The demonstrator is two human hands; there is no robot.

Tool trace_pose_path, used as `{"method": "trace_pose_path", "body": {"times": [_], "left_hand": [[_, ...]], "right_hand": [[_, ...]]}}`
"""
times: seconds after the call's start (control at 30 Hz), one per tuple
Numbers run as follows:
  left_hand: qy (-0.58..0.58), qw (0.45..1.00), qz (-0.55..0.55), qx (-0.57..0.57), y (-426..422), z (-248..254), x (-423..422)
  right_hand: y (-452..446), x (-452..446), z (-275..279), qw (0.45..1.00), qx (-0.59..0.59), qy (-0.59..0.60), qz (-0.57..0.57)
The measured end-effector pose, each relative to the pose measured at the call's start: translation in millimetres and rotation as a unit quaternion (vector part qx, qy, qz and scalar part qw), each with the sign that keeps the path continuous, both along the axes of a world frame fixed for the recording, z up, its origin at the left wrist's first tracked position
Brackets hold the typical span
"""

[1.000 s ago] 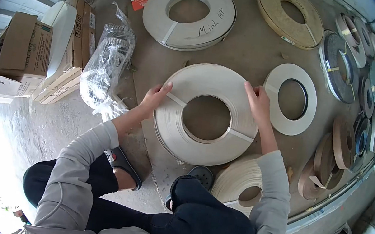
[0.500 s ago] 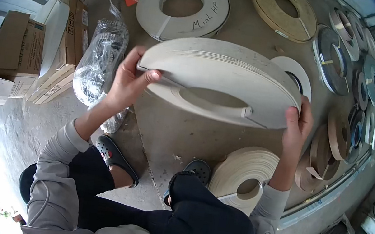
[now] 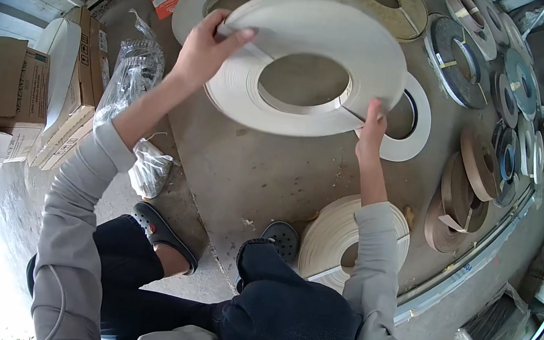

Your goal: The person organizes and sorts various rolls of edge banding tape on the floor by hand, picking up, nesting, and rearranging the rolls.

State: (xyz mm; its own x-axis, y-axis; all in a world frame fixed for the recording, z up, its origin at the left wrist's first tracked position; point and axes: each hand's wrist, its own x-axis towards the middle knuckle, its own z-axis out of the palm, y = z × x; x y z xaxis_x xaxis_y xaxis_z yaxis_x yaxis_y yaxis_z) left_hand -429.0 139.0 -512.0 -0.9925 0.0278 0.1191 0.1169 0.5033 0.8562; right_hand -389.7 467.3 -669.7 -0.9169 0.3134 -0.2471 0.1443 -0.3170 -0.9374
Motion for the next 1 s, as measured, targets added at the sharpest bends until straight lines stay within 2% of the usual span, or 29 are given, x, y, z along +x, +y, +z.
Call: {"method": "trace_pose_path", "body": {"times": [0.07,0.1,0.2,0.33,0.47,0.63,0.77,0.87,1.0], "left_hand": [[-0.144,0.989,0.009,0.020,6,14,-25],[-0.141,0.990,0.007,0.020,8,22,-26],[-0.316,0.928,0.030,0.193,5,41,-28],[-0.358,0.914,0.036,0.190,-13,37,-25],[-0.357,0.918,0.026,0.171,-44,22,-11],[-0.396,0.907,0.057,0.131,-72,4,-1],[-0.439,0.874,0.049,0.202,-89,-27,-1],[-0.457,0.833,0.057,0.307,-96,-46,-1],[-0.461,0.817,0.057,0.341,-113,-50,8]], "right_hand": [[-1,-12,11,0.996,0.013,-0.091,0.001],[-1,-11,12,0.996,0.013,-0.088,-0.001],[-11,-1,13,0.961,-0.050,-0.244,0.120],[-28,17,15,0.940,-0.047,-0.313,0.131],[-24,15,22,0.949,-0.010,-0.276,0.152],[-26,7,82,0.946,0.079,-0.269,0.162],[-23,-4,114,0.931,0.108,-0.308,0.165],[-41,-9,155,0.944,0.069,-0.311,0.086],[-55,-31,181,0.934,0.094,-0.325,0.115]]}}
